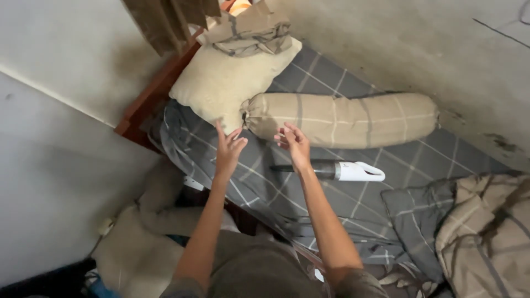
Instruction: Vacuuming pillows and a bolster on a bed, then folding a pillowcase.
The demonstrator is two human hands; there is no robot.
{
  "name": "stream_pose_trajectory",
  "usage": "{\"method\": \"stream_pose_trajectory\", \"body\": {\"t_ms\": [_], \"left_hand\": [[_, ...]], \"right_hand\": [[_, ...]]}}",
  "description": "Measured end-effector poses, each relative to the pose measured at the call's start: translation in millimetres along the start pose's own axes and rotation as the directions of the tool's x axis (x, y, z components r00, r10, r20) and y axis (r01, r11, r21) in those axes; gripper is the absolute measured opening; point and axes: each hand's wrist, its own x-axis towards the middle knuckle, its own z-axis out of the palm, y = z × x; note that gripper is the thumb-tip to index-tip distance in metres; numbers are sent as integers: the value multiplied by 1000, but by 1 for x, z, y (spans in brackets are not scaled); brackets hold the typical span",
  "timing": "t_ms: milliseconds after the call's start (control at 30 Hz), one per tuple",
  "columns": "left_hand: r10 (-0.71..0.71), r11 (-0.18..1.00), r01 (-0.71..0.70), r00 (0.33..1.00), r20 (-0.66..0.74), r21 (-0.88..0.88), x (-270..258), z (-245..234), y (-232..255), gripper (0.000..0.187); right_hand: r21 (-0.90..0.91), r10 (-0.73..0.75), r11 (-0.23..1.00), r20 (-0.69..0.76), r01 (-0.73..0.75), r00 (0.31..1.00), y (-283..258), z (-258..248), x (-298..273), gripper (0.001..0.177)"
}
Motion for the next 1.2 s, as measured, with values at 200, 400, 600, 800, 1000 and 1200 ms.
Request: {"method": "stream_pose_trajectory", "body": {"t_ms": [200,400,600,800,1000,1200], "left_hand": [[-144,987,151,985,-95,60,19,-35,-16,106],[-248,969,249,967,-48,-5,49,-55,-37,100],[-155,988,154,987,45,25,102,-56,-23,97],[-171,985,170,979,112,18,162,-60,-38,94],[-205,973,218,966,157,-70,229,-60,-65,88],[-222,968,229,972,74,-107,260,-57,-90,86]], "right_hand": [[-60,35,998,6,-35,999,16,15,27,45],[-95,9,995,-21,-11,1000,25,37,68,44],[-94,4,996,-52,-9,999,33,47,108,44],[-99,-24,995,-53,18,998,57,47,165,41],[-200,-57,979,-43,48,997,67,64,222,44],[-156,-17,988,-68,7,998,101,61,255,42]]}}
